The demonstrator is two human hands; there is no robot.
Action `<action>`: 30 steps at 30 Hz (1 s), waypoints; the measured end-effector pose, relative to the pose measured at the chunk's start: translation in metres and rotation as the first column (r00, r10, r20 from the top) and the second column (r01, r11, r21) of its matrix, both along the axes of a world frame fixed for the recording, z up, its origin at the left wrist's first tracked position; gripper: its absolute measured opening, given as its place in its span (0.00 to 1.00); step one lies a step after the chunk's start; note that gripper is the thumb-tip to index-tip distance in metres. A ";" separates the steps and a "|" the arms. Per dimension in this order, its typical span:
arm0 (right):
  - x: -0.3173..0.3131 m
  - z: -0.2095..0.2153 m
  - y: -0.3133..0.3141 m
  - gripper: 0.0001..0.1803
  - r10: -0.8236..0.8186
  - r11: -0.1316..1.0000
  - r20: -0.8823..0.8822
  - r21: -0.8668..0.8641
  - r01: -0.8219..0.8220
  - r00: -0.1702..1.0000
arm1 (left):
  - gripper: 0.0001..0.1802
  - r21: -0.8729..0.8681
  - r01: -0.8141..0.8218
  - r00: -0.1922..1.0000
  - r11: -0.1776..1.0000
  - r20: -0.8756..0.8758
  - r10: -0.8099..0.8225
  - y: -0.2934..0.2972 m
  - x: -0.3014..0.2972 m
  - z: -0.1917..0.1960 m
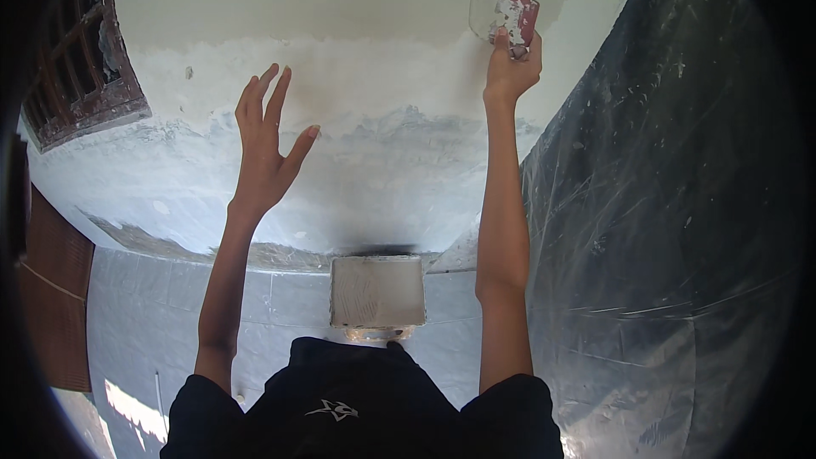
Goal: The person applies putty to a wall and smooths it with a putty knife.
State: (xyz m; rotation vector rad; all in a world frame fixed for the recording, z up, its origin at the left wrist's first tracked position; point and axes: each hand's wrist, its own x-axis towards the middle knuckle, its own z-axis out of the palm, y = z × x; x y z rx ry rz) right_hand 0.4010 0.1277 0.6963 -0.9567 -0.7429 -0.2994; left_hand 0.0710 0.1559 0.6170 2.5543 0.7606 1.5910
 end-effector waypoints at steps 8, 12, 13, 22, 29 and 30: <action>-0.015 0.005 0.023 0.17 0.072 0.977 0.127 -0.209 -0.044 0.989 | 0.41 -0.043 0.057 0.998 0.997 -0.034 -0.058 -0.006 -0.018 -0.006; -0.002 0.013 -0.015 0.16 -0.121 0.992 -0.099 -0.051 0.116 0.988 | 0.41 -0.059 0.081 0.996 0.995 -0.022 -0.083 -0.006 -0.028 -0.015; 0.000 0.009 -0.025 0.16 -0.144 0.989 -0.097 -0.004 0.145 0.985 | 0.41 -0.050 0.101 0.995 0.994 -0.009 -0.102 -0.005 -0.029 -0.020; -0.060 -0.150 -0.124 0.19 0.042 0.984 -0.355 -0.149 -0.100 0.934 | 0.38 -0.129 0.165 0.984 0.978 -0.048 -0.172 -0.020 -0.020 -0.113; -0.100 -0.363 -0.178 0.13 -0.014 0.771 -0.547 -0.539 -0.339 0.837 | 0.39 -0.437 0.054 0.947 0.898 -0.263 -0.185 -0.069 -0.046 -0.240; -0.107 -0.392 -0.187 0.13 -0.024 0.757 -0.564 -0.550 -0.353 0.825 | 0.38 -0.416 0.063 0.953 0.907 -0.243 -0.178 -0.079 -0.051 -0.268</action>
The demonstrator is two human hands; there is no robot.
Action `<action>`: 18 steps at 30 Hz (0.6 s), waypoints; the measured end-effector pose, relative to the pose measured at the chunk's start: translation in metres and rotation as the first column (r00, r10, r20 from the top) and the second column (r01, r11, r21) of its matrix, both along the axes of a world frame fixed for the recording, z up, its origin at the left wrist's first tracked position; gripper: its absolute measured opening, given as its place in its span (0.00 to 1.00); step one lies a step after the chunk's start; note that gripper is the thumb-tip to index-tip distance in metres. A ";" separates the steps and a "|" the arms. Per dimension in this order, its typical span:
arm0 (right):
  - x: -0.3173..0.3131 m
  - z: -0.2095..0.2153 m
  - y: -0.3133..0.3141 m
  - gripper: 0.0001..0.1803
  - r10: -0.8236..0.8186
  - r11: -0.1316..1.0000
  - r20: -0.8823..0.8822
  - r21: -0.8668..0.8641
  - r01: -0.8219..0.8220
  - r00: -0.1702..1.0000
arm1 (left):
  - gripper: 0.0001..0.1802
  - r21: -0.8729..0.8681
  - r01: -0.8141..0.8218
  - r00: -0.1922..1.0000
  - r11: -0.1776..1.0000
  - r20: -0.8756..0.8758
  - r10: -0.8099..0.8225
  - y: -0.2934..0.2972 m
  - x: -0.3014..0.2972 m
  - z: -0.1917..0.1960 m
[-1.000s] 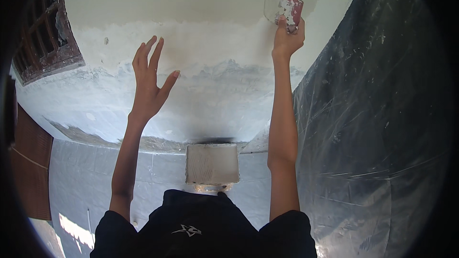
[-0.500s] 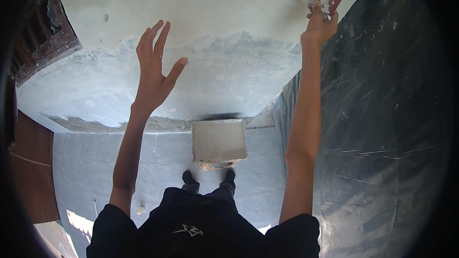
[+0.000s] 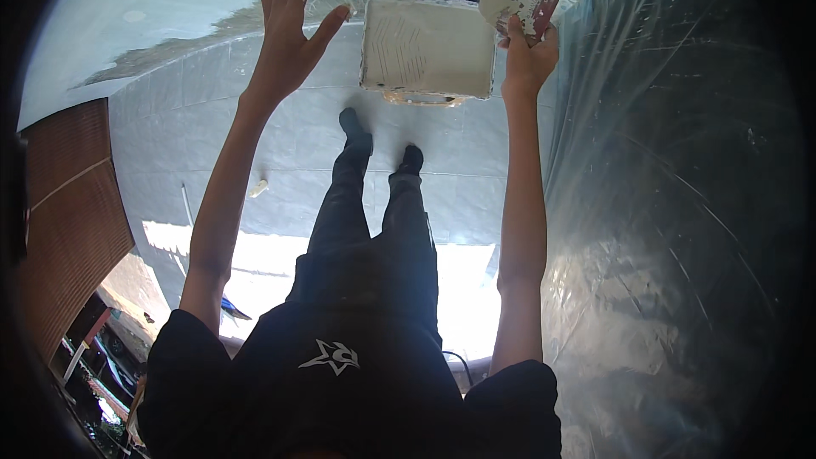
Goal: The person applies putty to a wall and smooths it with a putty knife.
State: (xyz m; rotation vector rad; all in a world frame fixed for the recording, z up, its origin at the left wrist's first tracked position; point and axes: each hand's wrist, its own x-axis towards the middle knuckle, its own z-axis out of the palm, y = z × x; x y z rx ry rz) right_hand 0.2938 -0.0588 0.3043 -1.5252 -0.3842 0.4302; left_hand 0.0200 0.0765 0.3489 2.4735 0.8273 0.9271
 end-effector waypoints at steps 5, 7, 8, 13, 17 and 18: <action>-0.041 -0.124 -0.049 0.15 0.075 0.905 -0.017 -0.419 -0.075 0.997 | 0.38 -0.185 -0.120 0.957 0.976 -0.283 0.064 -0.045 -0.039 -0.135; -0.057 -0.155 -0.062 0.17 0.090 0.898 0.005 -0.434 -0.079 0.996 | 0.39 -0.296 -0.115 0.952 0.948 -0.306 0.020 -0.057 -0.058 -0.185; -0.065 -0.166 -0.066 0.20 0.109 0.896 0.037 -0.436 -0.082 0.993 | 0.40 -0.390 -0.113 0.948 0.914 -0.317 -0.018 -0.059 -0.060 -0.202; -0.074 -0.211 -0.057 0.21 0.135 0.820 0.036 -0.566 -0.091 0.990 | 0.47 -0.509 -0.195 0.865 0.838 -0.492 -0.098 -0.062 -0.063 -0.283; -0.062 -0.241 -0.035 0.22 0.265 0.774 0.317 -0.633 -0.004 0.911 | 0.54 -0.511 -0.190 0.881 0.838 -0.465 -0.083 -0.064 -0.043 -0.329; -0.065 -0.244 -0.027 0.22 0.292 0.778 0.412 -0.627 0.036 0.863 | 0.56 -0.504 -0.189 0.890 0.843 -0.450 -0.069 -0.064 -0.043 -0.338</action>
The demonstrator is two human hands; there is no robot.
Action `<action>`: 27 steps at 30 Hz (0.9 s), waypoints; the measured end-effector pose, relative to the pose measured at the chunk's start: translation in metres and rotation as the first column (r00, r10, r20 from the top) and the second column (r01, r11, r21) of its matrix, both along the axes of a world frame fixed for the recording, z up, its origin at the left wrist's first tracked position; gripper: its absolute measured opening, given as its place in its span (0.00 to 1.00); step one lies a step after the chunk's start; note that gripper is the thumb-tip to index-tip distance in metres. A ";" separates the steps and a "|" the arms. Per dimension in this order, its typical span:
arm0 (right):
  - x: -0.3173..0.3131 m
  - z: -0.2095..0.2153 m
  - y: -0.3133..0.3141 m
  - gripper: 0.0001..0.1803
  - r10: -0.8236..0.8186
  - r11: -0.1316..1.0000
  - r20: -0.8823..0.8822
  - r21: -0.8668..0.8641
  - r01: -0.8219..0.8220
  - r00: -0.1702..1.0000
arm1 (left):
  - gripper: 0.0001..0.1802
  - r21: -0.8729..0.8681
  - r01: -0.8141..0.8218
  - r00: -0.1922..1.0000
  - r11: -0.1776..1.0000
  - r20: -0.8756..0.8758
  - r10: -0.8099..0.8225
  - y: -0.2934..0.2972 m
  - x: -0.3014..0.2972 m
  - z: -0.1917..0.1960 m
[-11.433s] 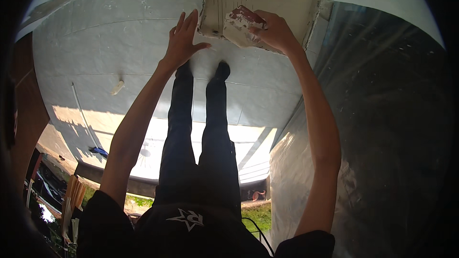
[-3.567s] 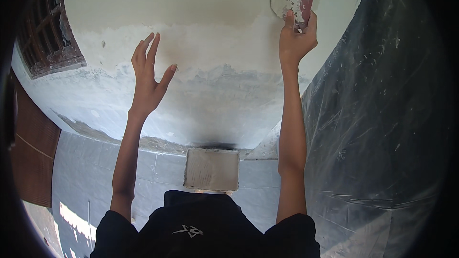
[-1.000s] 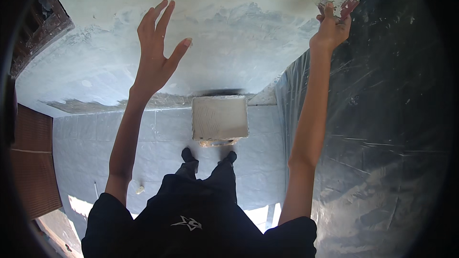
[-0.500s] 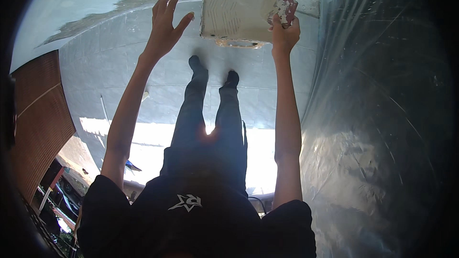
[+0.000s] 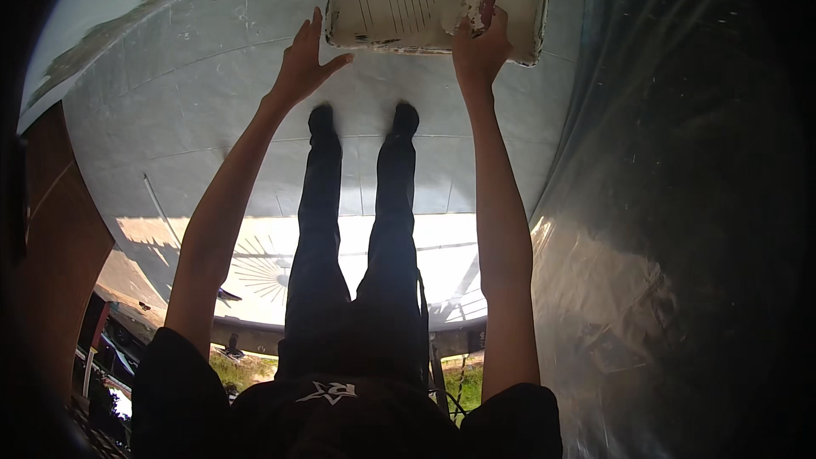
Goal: The person applies putty to a wall and smooths it with a putty knife.
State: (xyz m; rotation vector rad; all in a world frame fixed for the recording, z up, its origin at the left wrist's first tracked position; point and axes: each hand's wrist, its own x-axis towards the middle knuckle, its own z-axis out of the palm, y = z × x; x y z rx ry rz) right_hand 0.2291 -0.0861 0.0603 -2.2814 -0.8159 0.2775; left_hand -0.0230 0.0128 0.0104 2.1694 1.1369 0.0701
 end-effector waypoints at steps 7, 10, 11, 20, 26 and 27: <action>-0.005 -0.009 0.012 0.22 -0.047 0.994 -0.013 -0.103 0.046 0.999 | 0.56 -0.070 -0.045 0.986 0.997 0.159 0.056 0.001 0.003 -0.034; -0.004 -0.011 0.011 0.23 -0.035 0.994 0.017 -0.102 0.036 0.999 | 0.54 -0.002 -0.064 0.986 0.998 0.156 0.063 -0.001 0.004 -0.034; -0.004 -0.011 0.011 0.23 -0.025 0.994 0.027 -0.106 0.028 0.999 | 0.53 -0.003 -0.067 0.984 0.998 0.165 0.067 -0.001 0.004 -0.033; -0.018 -0.010 0.021 0.21 0.098 0.981 0.066 -0.175 -0.085 0.993 | 0.52 0.195 -0.070 0.988 0.978 0.149 0.041 -0.005 0.008 -0.029; -0.013 -0.028 0.008 0.22 0.444 0.884 0.196 -0.252 -0.393 0.874 | 0.52 0.103 -0.107 0.979 0.989 0.185 0.087 -0.006 0.009 -0.030; -0.010 -0.027 0.004 0.23 0.520 0.846 0.216 -0.264 -0.463 0.826 | 0.52 0.083 -0.114 0.976 0.990 0.194 0.097 -0.006 0.008 -0.031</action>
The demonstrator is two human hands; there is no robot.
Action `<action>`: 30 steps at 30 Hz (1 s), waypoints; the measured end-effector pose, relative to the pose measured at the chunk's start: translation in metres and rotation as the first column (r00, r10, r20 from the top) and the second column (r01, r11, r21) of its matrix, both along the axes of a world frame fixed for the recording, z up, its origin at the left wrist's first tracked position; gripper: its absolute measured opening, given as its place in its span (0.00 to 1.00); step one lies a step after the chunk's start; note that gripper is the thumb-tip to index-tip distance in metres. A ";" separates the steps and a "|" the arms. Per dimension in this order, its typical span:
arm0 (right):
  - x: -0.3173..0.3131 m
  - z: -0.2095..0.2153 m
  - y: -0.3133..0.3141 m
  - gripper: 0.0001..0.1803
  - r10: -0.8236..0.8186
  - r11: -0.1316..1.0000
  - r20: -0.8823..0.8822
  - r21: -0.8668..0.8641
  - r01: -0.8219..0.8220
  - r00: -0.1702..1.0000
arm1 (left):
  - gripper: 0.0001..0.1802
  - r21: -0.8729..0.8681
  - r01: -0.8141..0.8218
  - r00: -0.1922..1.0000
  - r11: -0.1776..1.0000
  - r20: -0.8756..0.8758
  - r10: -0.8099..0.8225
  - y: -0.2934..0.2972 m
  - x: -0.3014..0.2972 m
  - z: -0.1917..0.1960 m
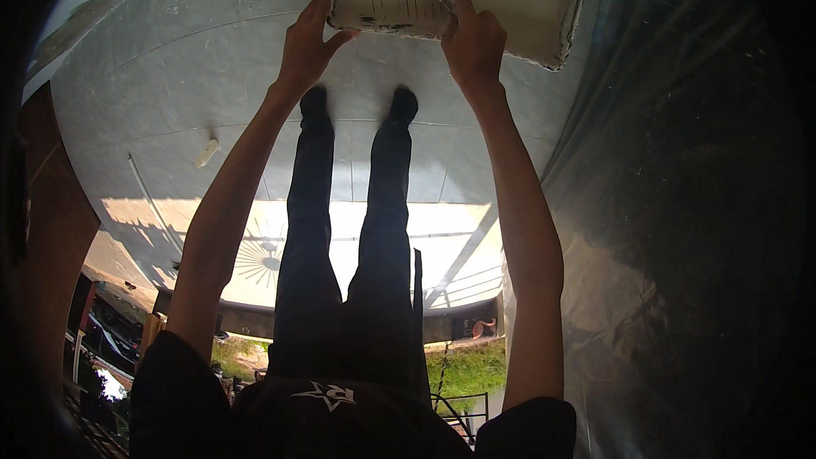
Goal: The person applies putty to a wall and smooths it with a putty knife.
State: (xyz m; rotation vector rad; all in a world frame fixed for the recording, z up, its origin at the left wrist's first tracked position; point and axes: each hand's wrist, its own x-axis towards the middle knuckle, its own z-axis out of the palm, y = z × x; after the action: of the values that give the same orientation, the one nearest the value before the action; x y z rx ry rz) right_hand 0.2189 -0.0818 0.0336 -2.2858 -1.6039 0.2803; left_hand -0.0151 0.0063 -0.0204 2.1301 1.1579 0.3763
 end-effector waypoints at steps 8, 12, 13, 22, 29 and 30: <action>0.011 0.014 -0.011 0.21 0.317 0.947 -0.142 -0.016 -0.322 0.938 | 0.52 0.080 -0.003 1.000 0.997 -0.029 0.006 -0.002 -0.001 -0.002; 0.022 0.017 0.000 0.18 0.340 0.927 -0.201 -0.091 -0.363 0.919 | 0.52 0.036 -0.007 0.995 0.999 -0.096 0.010 -0.003 0.000 0.002; 0.024 0.016 0.003 0.18 0.340 0.927 -0.203 -0.089 -0.363 0.918 | 0.52 0.038 -0.006 0.995 0.999 -0.099 0.010 -0.003 0.000 0.003; 0.041 0.024 0.038 0.21 0.174 0.864 -0.357 -0.391 -0.316 0.918 | 0.52 0.026 -0.021 0.994 0.999 -0.111 0.024 -0.004 0.002 0.004; 0.055 0.027 0.054 0.22 0.186 0.815 -0.454 -0.423 -0.395 0.871 | 0.52 -0.013 -0.022 0.984 1.000 -0.175 0.019 -0.006 0.004 0.007; 0.055 0.031 0.057 0.23 0.178 0.795 -0.480 -0.444 -0.413 0.859 | 0.52 -0.035 -0.024 0.982 0.999 -0.189 0.017 -0.006 0.003 0.009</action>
State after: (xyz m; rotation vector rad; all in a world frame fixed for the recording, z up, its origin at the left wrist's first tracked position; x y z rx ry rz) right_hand 0.2736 -0.0243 0.0644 -2.0805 -1.8012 1.3643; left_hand -0.0118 0.0004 -0.0111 2.1593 1.2832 0.1621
